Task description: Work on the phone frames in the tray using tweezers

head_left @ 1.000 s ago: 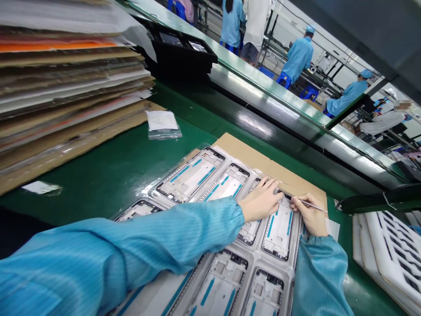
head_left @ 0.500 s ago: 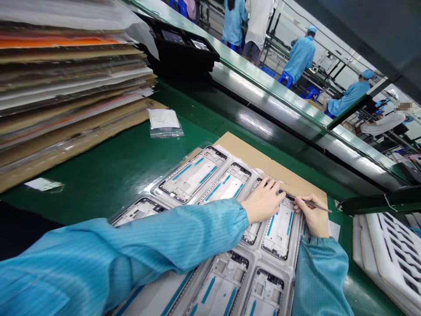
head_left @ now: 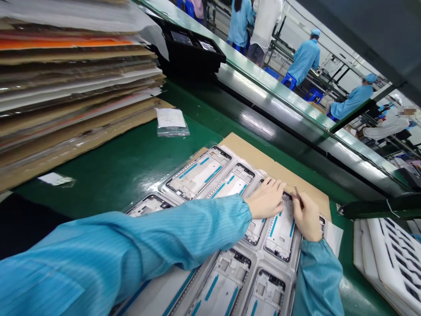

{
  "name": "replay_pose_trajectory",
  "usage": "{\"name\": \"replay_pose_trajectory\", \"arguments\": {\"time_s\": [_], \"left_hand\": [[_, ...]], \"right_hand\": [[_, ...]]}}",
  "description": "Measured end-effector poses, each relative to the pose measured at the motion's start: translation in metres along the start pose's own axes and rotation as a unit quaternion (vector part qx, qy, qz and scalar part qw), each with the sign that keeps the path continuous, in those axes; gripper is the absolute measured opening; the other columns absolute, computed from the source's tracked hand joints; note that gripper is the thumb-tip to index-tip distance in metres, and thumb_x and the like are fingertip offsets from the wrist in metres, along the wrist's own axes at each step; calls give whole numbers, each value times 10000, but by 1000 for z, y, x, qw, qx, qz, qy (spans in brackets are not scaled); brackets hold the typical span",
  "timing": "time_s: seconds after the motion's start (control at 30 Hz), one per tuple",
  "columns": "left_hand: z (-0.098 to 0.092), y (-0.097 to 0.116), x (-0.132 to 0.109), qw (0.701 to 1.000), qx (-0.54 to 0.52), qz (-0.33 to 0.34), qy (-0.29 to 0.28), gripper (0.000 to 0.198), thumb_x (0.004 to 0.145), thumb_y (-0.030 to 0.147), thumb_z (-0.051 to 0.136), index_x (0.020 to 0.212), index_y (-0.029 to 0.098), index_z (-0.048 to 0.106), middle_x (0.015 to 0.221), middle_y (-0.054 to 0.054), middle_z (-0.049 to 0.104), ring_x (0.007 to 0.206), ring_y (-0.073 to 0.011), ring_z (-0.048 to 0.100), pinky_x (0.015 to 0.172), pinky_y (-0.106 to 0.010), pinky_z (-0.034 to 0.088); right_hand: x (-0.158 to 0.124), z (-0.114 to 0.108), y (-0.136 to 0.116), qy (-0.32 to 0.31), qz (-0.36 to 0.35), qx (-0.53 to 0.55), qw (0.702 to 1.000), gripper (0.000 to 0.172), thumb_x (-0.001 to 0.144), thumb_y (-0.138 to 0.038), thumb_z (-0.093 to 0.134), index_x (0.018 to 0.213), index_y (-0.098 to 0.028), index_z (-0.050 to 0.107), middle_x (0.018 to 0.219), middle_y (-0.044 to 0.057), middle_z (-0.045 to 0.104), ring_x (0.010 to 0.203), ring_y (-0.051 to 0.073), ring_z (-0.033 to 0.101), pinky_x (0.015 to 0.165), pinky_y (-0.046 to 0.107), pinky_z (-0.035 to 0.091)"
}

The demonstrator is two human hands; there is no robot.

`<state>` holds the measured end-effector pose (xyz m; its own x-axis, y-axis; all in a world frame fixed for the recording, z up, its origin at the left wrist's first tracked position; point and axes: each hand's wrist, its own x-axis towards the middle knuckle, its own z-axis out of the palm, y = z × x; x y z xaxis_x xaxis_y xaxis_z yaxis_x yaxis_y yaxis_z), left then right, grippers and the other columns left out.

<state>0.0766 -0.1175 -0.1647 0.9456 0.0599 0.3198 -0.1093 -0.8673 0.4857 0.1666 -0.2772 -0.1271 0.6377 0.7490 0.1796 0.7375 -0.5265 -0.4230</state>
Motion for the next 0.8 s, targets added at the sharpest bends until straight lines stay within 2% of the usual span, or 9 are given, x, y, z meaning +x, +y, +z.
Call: {"name": "replay_pose_trajectory", "arguments": {"time_s": [0.07,0.13,0.33,0.47,0.63,0.73,0.8], "left_hand": [[2,-1,1,1000,-10,1,-1,443,818,310,458,1188,68,487,1091,-121,510,1061,-243,442,989,-396,312],[3,-2,2,1000,-17,-4,-3,407,820,324,471,1148,86,503,1076,-114,512,1056,-242,443,986,-394,315],[6,-3,7,1000,3,-1,-22,431,819,406,478,1107,87,504,1061,-117,509,1012,-242,457,955,-395,338],[10,-9,10,999,29,21,-5,439,840,456,431,1053,81,512,1025,-117,515,987,-235,460,950,-398,338],[15,-10,12,999,30,10,-6,463,836,484,426,1065,90,508,1044,-104,514,973,-228,466,950,-402,350],[3,-11,17,997,32,27,-71,499,851,490,428,1114,74,506,1085,-120,512,1023,-241,478,988,-398,354],[-18,-20,16,990,15,56,-129,508,846,476,467,1154,73,500,1137,-125,505,1066,-236,490,985,-357,384]], "right_hand": [[1,6,0,-48,-31,-22,998,161,907,-250,486,930,-177,628,832,16,574,770,113,554,704,232,399],[1,10,2,-74,-29,-51,996,178,894,-241,485,967,-198,642,867,17,581,800,129,565,721,244,404],[-5,15,20,-81,-22,-123,989,300,916,-299,406,1075,-209,643,985,37,613,869,171,602,769,289,443],[0,22,36,-60,-21,-173,983,391,908,-405,363,1054,-208,668,993,49,631,807,206,619,686,322,461],[9,24,36,-112,26,-169,979,455,871,-471,327,1033,-238,682,987,28,644,854,228,634,701,342,478],[11,23,33,-143,65,-167,973,489,857,-480,294,1065,-245,669,1038,25,641,911,242,630,750,361,479],[12,24,32,-163,83,-159,970,489,845,-473,291,1077,-254,661,1069,15,640,946,245,626,791,368,475]]}}
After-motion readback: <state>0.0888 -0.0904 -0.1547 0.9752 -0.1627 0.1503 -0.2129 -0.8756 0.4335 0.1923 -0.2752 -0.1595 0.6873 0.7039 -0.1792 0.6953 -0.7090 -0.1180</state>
